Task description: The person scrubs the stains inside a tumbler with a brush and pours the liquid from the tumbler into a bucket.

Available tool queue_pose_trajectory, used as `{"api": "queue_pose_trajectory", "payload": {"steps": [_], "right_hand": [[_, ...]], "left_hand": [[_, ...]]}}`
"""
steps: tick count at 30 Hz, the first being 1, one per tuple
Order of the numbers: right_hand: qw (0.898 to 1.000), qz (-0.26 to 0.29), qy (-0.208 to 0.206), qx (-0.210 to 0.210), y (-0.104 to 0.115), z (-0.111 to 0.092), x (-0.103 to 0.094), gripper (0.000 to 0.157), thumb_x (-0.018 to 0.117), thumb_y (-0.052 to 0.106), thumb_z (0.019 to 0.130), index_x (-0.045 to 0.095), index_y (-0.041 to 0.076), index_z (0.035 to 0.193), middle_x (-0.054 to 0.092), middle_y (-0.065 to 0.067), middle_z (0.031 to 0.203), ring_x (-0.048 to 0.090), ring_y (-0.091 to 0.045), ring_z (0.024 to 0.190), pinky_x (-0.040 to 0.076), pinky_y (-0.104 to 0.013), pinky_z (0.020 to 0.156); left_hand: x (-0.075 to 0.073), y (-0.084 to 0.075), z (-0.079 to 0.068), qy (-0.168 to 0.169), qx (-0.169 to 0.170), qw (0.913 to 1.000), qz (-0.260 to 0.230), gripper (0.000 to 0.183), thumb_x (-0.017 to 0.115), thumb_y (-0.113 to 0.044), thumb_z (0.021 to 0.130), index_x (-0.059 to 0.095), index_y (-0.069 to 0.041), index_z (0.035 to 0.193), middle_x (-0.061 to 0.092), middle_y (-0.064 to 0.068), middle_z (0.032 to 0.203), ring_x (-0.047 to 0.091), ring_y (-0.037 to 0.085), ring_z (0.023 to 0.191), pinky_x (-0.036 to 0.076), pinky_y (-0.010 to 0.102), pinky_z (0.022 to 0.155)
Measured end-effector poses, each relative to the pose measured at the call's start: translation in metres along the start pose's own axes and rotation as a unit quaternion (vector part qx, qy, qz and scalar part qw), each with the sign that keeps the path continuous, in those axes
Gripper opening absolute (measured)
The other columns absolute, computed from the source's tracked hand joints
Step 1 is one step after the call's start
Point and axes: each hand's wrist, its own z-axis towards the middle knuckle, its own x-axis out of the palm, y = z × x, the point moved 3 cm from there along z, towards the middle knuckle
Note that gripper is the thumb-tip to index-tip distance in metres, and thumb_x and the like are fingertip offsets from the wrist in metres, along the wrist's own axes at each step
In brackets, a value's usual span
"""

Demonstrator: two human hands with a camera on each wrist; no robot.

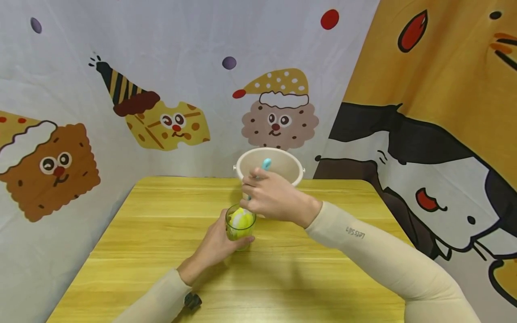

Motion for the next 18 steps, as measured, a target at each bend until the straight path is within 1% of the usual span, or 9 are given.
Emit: {"api": "queue_pose_trajectory", "payload": {"steps": [6, 12, 18], "right_hand": [[1.000, -0.009, -0.005, 0.002, -0.003, 0.000, -0.001, 0.008, 0.091, 0.040, 0.097, 0.085, 0.036, 0.101, 0.086, 0.008, 0.111, 0.072, -0.017, 0.115, 0.048, -0.037, 0.113], [1.000, -0.014, 0.004, -0.002, -0.009, 0.002, -0.005, 0.011, 0.094, 0.034, 0.096, 0.086, 0.035, 0.104, 0.086, 0.008, 0.114, 0.074, -0.017, 0.116, 0.050, -0.037, 0.113], [0.999, -0.037, 0.014, -0.005, -0.014, 0.006, -0.007, 0.013, 0.095, 0.033, 0.095, 0.085, 0.036, 0.104, 0.087, 0.007, 0.116, 0.073, -0.016, 0.119, 0.047, -0.037, 0.113]], "left_hand": [[0.000, -0.003, -0.001, -0.009, -0.004, 0.9999, 0.006, 0.100, 0.103, -0.047, 0.091, 0.047, -0.011, 0.165, 0.077, 0.010, 0.139, 0.077, 0.025, 0.124, 0.068, 0.051, 0.102], [0.000, -0.002, -0.001, -0.017, 0.005, 0.9998, -0.006, 0.098, 0.104, -0.045, 0.090, 0.049, -0.012, 0.165, 0.078, 0.010, 0.141, 0.077, 0.026, 0.127, 0.068, 0.052, 0.105], [0.000, -0.001, 0.001, -0.031, -0.012, 0.9994, 0.002, 0.097, 0.105, -0.046, 0.088, 0.053, -0.012, 0.163, 0.080, 0.009, 0.137, 0.078, 0.025, 0.124, 0.067, 0.052, 0.105]]}}
